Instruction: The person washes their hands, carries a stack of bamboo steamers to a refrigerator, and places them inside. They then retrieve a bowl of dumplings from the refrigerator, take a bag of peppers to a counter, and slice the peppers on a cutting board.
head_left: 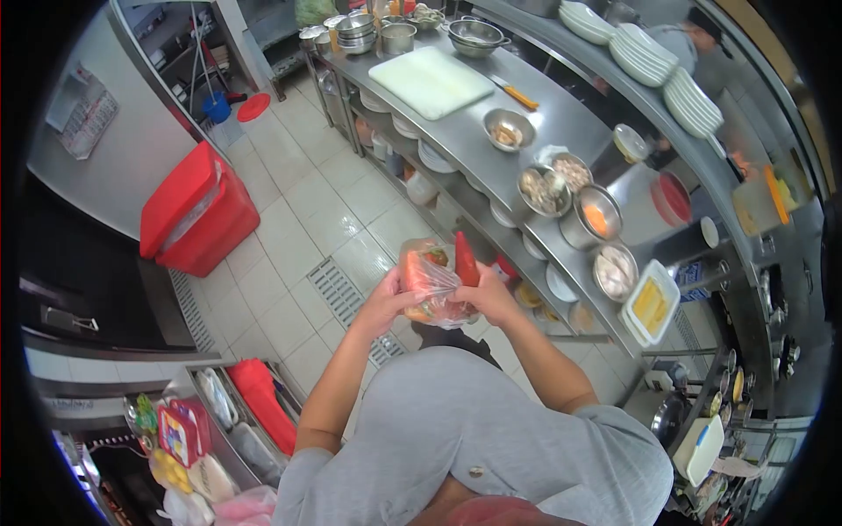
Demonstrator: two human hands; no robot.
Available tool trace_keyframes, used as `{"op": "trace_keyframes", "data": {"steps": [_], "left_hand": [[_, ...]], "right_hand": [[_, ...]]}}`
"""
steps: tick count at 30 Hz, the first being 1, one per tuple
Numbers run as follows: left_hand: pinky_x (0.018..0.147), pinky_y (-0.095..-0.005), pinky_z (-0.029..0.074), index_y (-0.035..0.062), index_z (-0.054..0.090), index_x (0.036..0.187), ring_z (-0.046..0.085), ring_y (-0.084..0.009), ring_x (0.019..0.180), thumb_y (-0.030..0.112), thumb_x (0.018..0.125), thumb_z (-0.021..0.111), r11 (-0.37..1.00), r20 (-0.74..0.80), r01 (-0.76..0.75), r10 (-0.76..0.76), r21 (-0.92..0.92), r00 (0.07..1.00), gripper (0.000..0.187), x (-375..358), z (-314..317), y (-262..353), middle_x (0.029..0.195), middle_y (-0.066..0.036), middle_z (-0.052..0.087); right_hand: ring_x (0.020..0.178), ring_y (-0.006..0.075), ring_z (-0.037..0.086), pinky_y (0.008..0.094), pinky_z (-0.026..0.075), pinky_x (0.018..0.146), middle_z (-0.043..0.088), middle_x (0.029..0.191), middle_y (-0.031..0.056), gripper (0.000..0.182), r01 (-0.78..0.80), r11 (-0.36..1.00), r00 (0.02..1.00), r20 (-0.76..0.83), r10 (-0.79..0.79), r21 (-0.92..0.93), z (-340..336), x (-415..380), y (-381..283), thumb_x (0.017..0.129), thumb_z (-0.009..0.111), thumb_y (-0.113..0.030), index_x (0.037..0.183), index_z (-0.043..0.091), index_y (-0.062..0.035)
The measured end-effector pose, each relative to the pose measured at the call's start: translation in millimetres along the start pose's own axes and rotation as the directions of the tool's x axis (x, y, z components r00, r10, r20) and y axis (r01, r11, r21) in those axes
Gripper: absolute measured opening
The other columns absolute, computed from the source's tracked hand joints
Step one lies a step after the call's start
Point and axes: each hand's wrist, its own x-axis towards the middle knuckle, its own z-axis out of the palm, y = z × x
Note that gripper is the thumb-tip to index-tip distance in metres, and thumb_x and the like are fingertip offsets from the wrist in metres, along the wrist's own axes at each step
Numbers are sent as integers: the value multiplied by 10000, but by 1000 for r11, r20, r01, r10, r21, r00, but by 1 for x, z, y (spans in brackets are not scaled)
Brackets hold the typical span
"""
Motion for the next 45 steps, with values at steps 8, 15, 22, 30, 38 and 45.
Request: {"op": "trace_keyframes", "data": {"steps": [8,15,22,30,38,45], "left_hand": [[1040,-363,459,50,406,1446,554,-190,1226,178,835,748,997,-39,74,-76,-33,996,712,187,-83,103,1333,-78,564],[1034,-374,480,40,405,1446,573,-195,1219,125,803,754,996,74,-2,-4,89,997,737,334,-138,175,1329,-81,572],[985,-343,502,5,473,1352,620,-187,1119,118,771,750,959,278,277,-250,-62,928,654,476,-197,225,1224,-88,621],[992,-348,502,9,503,1322,626,-180,1109,136,811,688,907,413,413,-407,79,815,558,596,-198,243,1216,-86,633],[982,-354,489,24,525,1291,611,-188,1095,193,838,698,852,358,453,-522,263,774,513,656,-179,225,1174,-73,626],[972,-351,492,7,526,1287,617,-184,1103,262,854,717,833,378,445,-548,329,746,537,688,-176,225,1182,-75,626]], "right_hand": [[705,108,600,263,479,589,641,917,24,486,29,973,1000,-18,-26,229,-28,187,-73,794,823,-214,1173,586,-25],[944,122,605,310,505,847,657,1062,62,463,116,954,977,-203,-60,276,-39,332,-119,954,683,-345,1225,591,19],[879,114,606,306,512,811,641,979,29,314,217,807,859,-500,109,550,-52,419,-145,1007,605,-322,1125,609,-31],[757,117,615,287,513,633,640,867,41,242,256,869,591,-780,206,423,-86,471,-129,1022,571,-295,1023,602,-55],[782,166,617,340,501,724,667,878,70,244,228,913,509,-840,185,339,-147,497,-69,980,617,-249,991,631,-6],[900,379,667,470,514,828,685,922,212,308,-278,958,279,-960,7,-74,-203,497,-78,890,680,-272,1024,622,-1]]}}
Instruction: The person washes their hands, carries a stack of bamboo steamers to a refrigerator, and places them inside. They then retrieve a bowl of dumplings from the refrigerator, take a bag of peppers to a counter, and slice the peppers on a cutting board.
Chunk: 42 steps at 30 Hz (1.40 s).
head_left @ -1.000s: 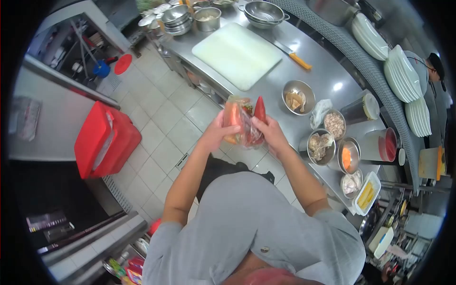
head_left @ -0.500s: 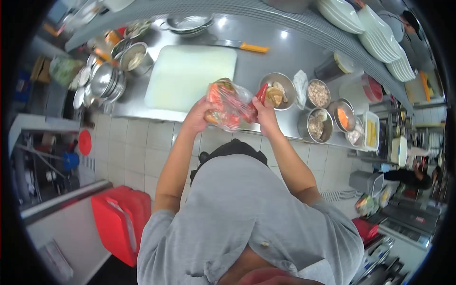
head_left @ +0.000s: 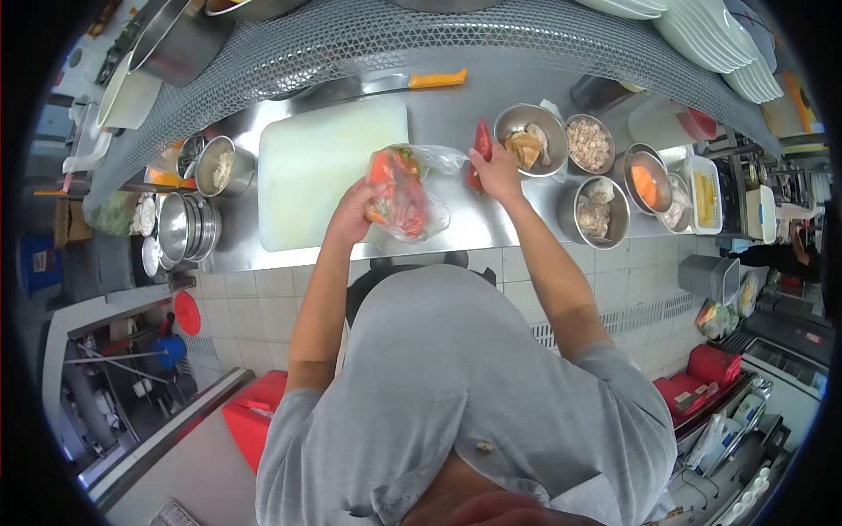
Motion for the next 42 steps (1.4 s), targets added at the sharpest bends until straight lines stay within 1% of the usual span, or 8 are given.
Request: {"op": "trace_keyframes", "data": {"steps": [5,9,10,15,21,32,38,42], "left_hand": [[866,-349,548,-15,514,1291,632,-192,1072,324,882,717,962,46,46,-61,269,997,569,11,18,43,1194,-93,625],[762,-336,586,-10,509,1289,647,-193,1032,336,903,713,885,61,-28,-1,464,998,557,34,26,45,1179,-112,630],[746,-331,591,-7,510,1283,652,-190,1015,328,905,716,857,95,-59,11,512,995,546,45,21,37,1168,-115,635],[732,-343,602,35,486,1323,669,-182,966,235,909,716,688,235,-51,-176,724,956,514,90,9,32,1135,-111,636],[868,-399,561,51,563,1256,675,-292,1042,212,849,710,-77,363,-384,535,920,763,462,117,18,40,1074,-142,687],[515,-351,546,10,633,783,674,-216,524,81,802,643,-80,235,-228,87,970,968,74,160,12,69,738,-156,689],[688,-426,557,-22,629,901,702,-336,706,117,845,640,454,124,-199,190,868,974,150,99,29,110,827,-213,697],[645,-417,538,-2,617,934,676,-304,690,107,870,609,190,303,-383,346,904,888,126,92,30,101,820,-181,682]], "right_hand": [[1025,448,642,494,512,902,672,1054,263,379,58,938,998,25,-52,-341,15,-17,-9,874,662,-272,1101,620,29],[1112,429,620,488,504,938,642,1158,273,616,263,957,927,-243,-285,-119,15,-48,-40,871,701,-381,1299,550,35],[1149,423,608,463,510,949,627,1207,279,643,70,993,998,-6,-69,97,10,-61,-68,882,693,-424,1316,553,31],[934,352,662,451,542,774,682,996,172,417,286,913,900,-245,-360,-290,44,-64,-55,901,681,-360,1164,668,-37],[809,348,656,441,536,702,670,841,130,230,366,859,864,-212,-456,-358,29,-47,-32,885,687,-257,1013,723,-69],[874,353,612,443,508,775,618,978,148,151,532,744,806,-29,-592,-404,44,-56,-46,796,735,-151,866,680,-29],[813,382,628,470,509,740,629,854,177,77,464,856,813,-273,-514,-227,-2,-43,-61,853,669,-84,825,654,-13],[819,398,627,476,507,741,626,856,191,55,487,835,812,-221,-541,-254,-15,-37,-70,861,661,-67,876,655,-14]]}}
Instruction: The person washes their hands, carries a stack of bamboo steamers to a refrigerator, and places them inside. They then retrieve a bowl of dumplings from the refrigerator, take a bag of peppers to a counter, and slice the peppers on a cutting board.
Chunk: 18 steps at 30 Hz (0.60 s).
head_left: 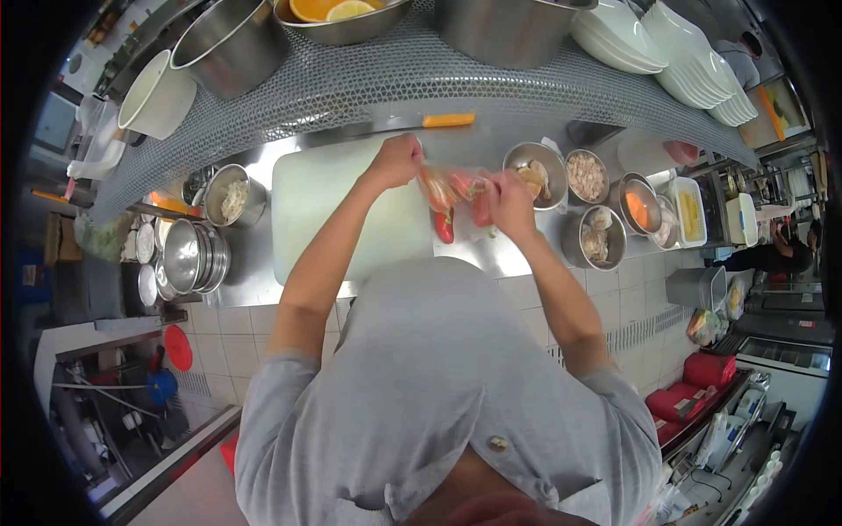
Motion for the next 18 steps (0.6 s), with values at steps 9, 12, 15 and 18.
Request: {"op": "trace_keyframes", "data": {"steps": [9,12,15,18], "left_hand": [[494,-333,535,7,581,934,616,-155,537,127,947,574,987,-46,-44,37,-155,998,122,18,-11,21,709,-85,606],[512,-313,539,19,568,927,602,-132,564,88,957,556,934,-31,16,-29,-357,999,76,5,-30,45,710,-61,586],[539,-300,543,24,566,964,593,-118,596,59,951,555,906,15,67,-67,-417,998,39,-17,-12,41,734,-48,580],[588,-304,545,36,565,1117,598,-115,670,71,910,608,849,-9,41,-54,-526,999,214,4,-16,53,804,-45,585]], "right_hand": [[760,399,629,468,509,689,631,833,192,62,132,991,987,-86,-132,-5,-9,27,-2,866,667,-66,873,637,-12],[755,399,629,464,505,677,634,832,193,79,63,997,988,-143,-56,41,-28,34,-21,865,674,-72,856,630,-7],[760,392,633,465,502,683,630,822,186,85,77,997,994,-71,-77,-7,-15,36,-12,872,667,-82,854,633,-6],[765,379,640,461,501,685,641,829,183,106,44,997,997,-69,-40,70,-18,51,-26,880,663,-103,853,639,-4]]}}
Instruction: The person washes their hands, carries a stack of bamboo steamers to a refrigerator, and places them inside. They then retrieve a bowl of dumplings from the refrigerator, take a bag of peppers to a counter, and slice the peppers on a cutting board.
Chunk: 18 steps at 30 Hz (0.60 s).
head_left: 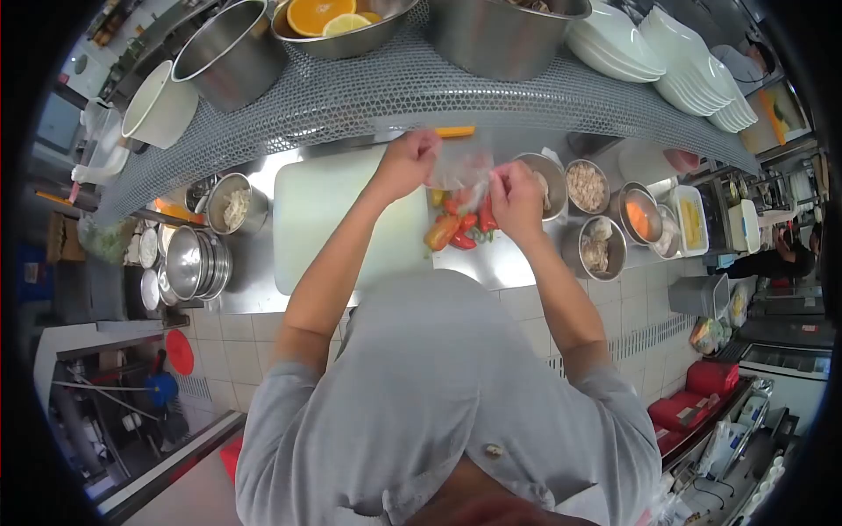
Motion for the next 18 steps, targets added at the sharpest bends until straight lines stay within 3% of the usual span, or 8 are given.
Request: {"op": "trace_keyframes", "data": {"steps": [3,4,7,8,9,12,14,18], "left_hand": [[628,-325,543,48,543,1219,604,-120,715,116,853,678,941,250,-292,246,168,936,396,-6,19,8,860,-55,596],[662,-335,538,41,580,1138,610,-142,701,152,807,724,860,222,-406,350,309,910,379,-9,28,3,846,-85,633],[676,-344,521,20,610,981,609,-200,684,197,820,717,846,199,-205,121,492,973,262,9,45,-22,797,-136,645],[651,-378,500,-7,593,847,602,-261,662,249,841,702,801,192,-290,221,524,956,278,10,47,-21,750,-178,633],[646,-388,495,-12,592,843,602,-269,659,261,850,697,826,177,-246,179,506,968,293,11,48,-21,750,-182,630],[630,-404,484,-20,590,836,604,-279,653,287,874,690,859,139,-157,102,487,985,325,12,43,-21,752,-183,627],[622,-400,484,-19,592,837,610,-264,655,288,883,694,831,123,-175,129,528,984,327,16,34,-27,756,-171,632],[523,-359,483,-33,610,884,592,-198,567,265,896,692,978,110,38,-61,205,992,309,12,35,-27,736,-130,626]], "right_hand": [[723,346,642,441,505,661,652,815,174,124,-120,989,987,119,109,88,8,-15,0,874,688,-115,863,642,-1],[716,333,647,430,507,656,655,814,172,127,-145,980,981,150,125,134,12,-10,-2,874,692,-118,869,644,0],[699,262,656,375,523,661,669,812,135,163,-300,882,946,229,227,364,27,-9,6,877,717,-151,931,665,-6],[708,252,655,370,528,670,673,841,129,177,-373,834,923,255,288,408,29,-8,7,877,723,-161,957,670,-12],[716,242,655,365,532,679,677,870,122,195,-441,779,895,283,345,445,28,-7,8,876,729,-170,983,675,-17],[778,220,645,360,537,712,659,949,98,279,-270,815,953,20,303,512,18,-29,-6,849,771,-178,1073,678,-39],[825,234,641,361,536,728,644,976,101,341,-62,955,998,2,65,289,-3,-45,-30,819,793,-159,1117,672,-45],[874,277,631,367,533,747,621,941,93,361,143,980,986,-100,-130,138,9,-55,-29,771,806,-91,1110,688,-57]]}}
